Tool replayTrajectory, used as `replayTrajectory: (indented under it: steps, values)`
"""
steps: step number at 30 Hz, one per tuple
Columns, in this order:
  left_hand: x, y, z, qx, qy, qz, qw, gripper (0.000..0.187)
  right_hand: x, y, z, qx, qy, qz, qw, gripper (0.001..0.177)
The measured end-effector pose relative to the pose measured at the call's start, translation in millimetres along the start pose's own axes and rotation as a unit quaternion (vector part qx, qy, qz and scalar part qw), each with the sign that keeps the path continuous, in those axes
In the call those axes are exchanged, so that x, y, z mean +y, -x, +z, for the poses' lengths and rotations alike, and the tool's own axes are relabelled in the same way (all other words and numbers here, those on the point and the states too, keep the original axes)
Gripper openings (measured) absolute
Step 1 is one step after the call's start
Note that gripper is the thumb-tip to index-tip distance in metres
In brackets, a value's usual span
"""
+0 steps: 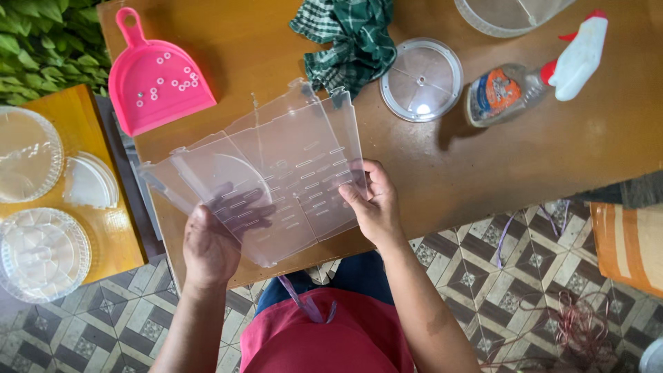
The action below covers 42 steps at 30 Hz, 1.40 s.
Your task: The person wipes a table with a green cloth, then picks up and assembles clear plastic components including a rectangular tray and a circular divided container. They insert small fasteners into the circular container and attach the rectangular tray to it, adjusting the fit.
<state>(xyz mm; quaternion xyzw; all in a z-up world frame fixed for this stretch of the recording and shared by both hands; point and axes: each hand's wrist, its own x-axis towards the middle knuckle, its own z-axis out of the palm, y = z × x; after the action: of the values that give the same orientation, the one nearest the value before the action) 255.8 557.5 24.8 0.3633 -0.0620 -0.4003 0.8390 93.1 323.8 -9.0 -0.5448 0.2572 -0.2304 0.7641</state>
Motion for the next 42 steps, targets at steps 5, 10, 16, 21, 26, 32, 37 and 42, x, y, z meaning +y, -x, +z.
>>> replayTrajectory:
  steps: [5,10,16,21,26,32,37,42]
  values:
    - [17,-6,-17,-0.056,-0.008,0.03,0.998,0.039,6,17,3,0.072,-0.02,-0.053,0.996,0.029]
    - [23,-14,-30,-0.014,-0.098,0.049,0.994,0.037,0,36,-15,0.179,-0.052,-0.045,0.982,0.03]
    - [17,-22,0,0.029,-0.141,0.075,0.987,0.032,-21,34,-49,0.238,-0.134,-0.032,0.962,0.032]
    - [-8,-23,20,0.016,-0.204,0.133,0.97,0.029,-49,24,-60,0.168,-0.2,-0.093,0.961,0.034]
    - [-27,-27,38,0.0,-0.208,0.173,0.963,0.038,-91,31,-50,0.091,-0.203,-0.155,0.962,0.039]
    - [-48,-34,41,-0.033,-0.234,0.215,0.948,0.036,-131,38,-33,0.083,-0.122,-0.245,0.958,0.036]
    - [-57,-38,31,-0.029,-0.264,0.212,0.94,0.034,-156,34,-17,0.123,-0.107,-0.335,0.928,0.034]
    - [-62,-39,26,0.016,-0.401,0.249,0.882,0.024,-176,21,9,0.146,-0.041,-0.381,0.912,0.034]
